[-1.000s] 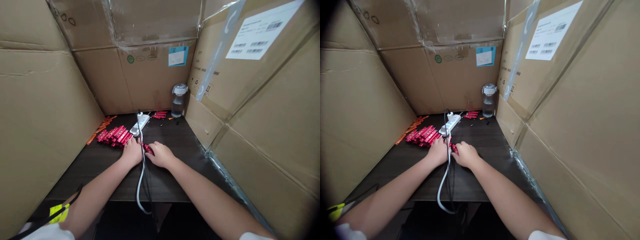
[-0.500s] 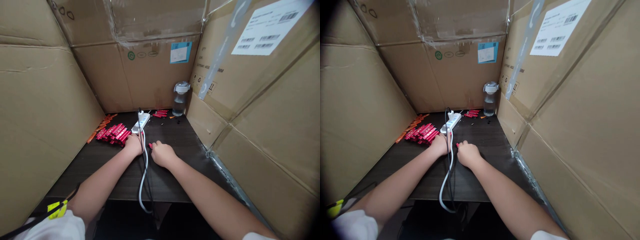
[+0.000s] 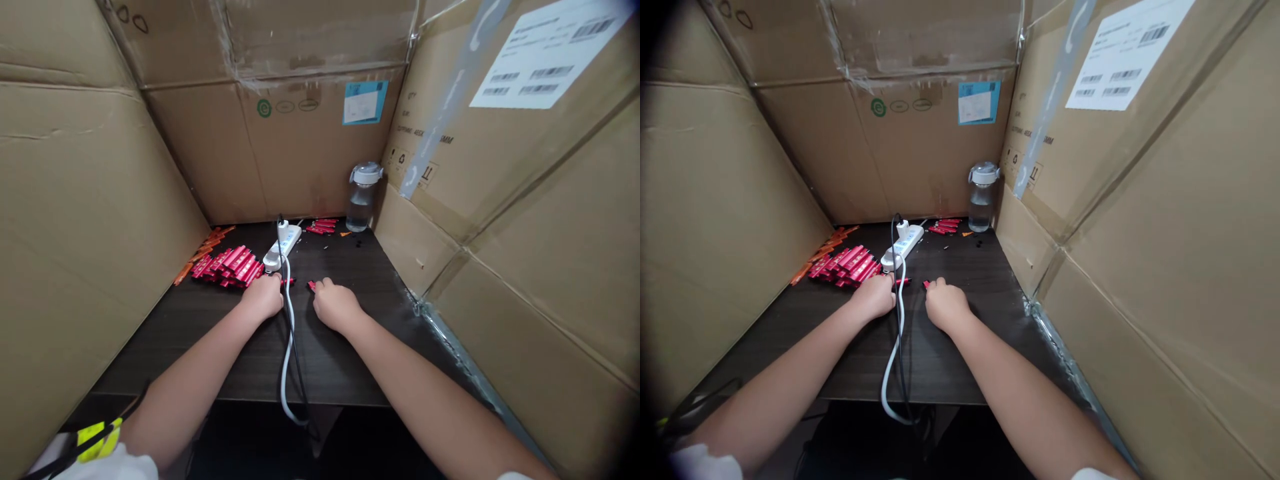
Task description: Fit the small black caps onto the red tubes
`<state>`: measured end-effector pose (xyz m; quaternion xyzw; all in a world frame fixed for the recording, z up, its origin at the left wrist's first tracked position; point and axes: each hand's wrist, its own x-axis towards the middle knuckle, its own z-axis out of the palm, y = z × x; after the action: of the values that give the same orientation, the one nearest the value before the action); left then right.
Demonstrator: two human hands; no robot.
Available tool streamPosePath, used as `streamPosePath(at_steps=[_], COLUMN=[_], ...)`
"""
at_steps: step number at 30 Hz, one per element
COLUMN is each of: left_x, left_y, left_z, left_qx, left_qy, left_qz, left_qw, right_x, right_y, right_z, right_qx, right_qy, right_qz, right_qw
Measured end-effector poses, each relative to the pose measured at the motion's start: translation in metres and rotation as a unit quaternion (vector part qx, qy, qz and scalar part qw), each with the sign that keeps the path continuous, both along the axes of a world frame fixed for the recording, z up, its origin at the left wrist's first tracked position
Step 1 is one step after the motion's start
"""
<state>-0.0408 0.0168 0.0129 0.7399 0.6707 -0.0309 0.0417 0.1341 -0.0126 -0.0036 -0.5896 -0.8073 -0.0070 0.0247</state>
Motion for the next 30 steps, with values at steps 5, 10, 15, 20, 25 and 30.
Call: streamPosePath(at_steps=[5,10,15,20,25,30], left_x=[-0.012,-0.035,-0.041,0.012,0.07,0.076], left_y=[-0.002,-0.006,-0.016,-0.017,-0.014,-0.021], left_z=[0.001,0.011,0.033,0.043,0.025,0.001], left_qx=[0.004,0.022,0.097,-0.038,-0.194,-0.231], left_qy=[-0.014,-0.028,-0.26,-0.629,-0.702,-0.694], left_qz=[-0.009,0.014,0.019,-0.043,-0.065,-0.058], left_qw=[1.0,0.999,0.961,0.775,0.682,0.68], right_x=[0.005,0.019,0.027,0.019,0.026,0.034], right_y=[0.007,0.009,0.018,0.021,0.011,0.01], right_z=[0.002,0.011,0.008,0.008,0.023,0.022], right_qx=[-0.01,-0.045,-0.04,-0.068,-0.062,-0.056], right_qy=[-0.003,0.038,0.196,0.626,0.773,0.678], right_qz=[-0.04,-0.062,-0.119,-0.043,0.043,0.007], right_qw=[0.999,0.996,0.973,0.775,0.63,0.733])
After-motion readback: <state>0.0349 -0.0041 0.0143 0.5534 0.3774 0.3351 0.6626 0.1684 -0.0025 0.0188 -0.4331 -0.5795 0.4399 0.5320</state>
